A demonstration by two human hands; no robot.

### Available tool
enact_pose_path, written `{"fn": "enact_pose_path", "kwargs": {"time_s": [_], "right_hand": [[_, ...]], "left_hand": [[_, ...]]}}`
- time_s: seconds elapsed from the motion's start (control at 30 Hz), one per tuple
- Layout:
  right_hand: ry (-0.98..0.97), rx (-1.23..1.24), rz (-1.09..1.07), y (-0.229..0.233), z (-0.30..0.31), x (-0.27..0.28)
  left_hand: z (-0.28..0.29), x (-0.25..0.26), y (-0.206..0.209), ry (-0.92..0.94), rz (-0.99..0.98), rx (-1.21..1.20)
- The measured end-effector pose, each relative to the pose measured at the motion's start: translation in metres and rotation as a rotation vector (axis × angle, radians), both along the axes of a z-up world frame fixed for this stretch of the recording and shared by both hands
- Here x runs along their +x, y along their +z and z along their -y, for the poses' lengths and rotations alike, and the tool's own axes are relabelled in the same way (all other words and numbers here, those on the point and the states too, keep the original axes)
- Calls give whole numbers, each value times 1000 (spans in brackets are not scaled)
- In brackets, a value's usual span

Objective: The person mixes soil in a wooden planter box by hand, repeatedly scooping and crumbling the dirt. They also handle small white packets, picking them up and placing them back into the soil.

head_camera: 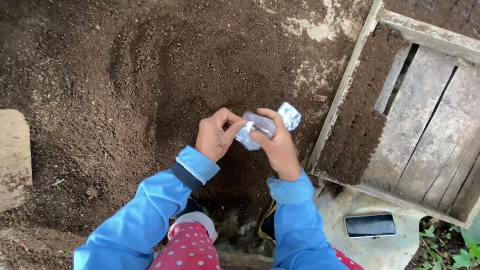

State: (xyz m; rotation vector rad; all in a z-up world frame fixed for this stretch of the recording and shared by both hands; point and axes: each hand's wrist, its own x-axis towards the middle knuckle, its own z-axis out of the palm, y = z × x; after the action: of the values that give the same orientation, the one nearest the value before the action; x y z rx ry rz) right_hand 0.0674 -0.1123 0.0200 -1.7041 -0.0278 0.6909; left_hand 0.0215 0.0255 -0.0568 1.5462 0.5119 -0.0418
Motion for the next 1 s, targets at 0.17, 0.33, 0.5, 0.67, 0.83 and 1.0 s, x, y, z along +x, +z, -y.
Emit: {"fn": "enact_pose_path", "kwargs": {"time_s": [0.17,0.33,0.5,0.67,0.83,1.0], "right_hand": [[-39,-61,-90,-12,-1,1],[-6,-656,334,-72,42,52],[-74,-307,-22,-39,-30,15],[-288,340,-225,-112,-49,-12],[16,138,122,-74,-25,0],[-335,-175,280,-123,26,-78]], "left_hand": [[-16,4,-11,-303,-73,810],[-33,9,-9,-228,-67,824],[-25,5,6,-181,190,868],[-21,-4,-17,-17,388,1214],[-36,-27,17,-287,20,-342],[-52,-43,36,-81,-165,-541]]}}
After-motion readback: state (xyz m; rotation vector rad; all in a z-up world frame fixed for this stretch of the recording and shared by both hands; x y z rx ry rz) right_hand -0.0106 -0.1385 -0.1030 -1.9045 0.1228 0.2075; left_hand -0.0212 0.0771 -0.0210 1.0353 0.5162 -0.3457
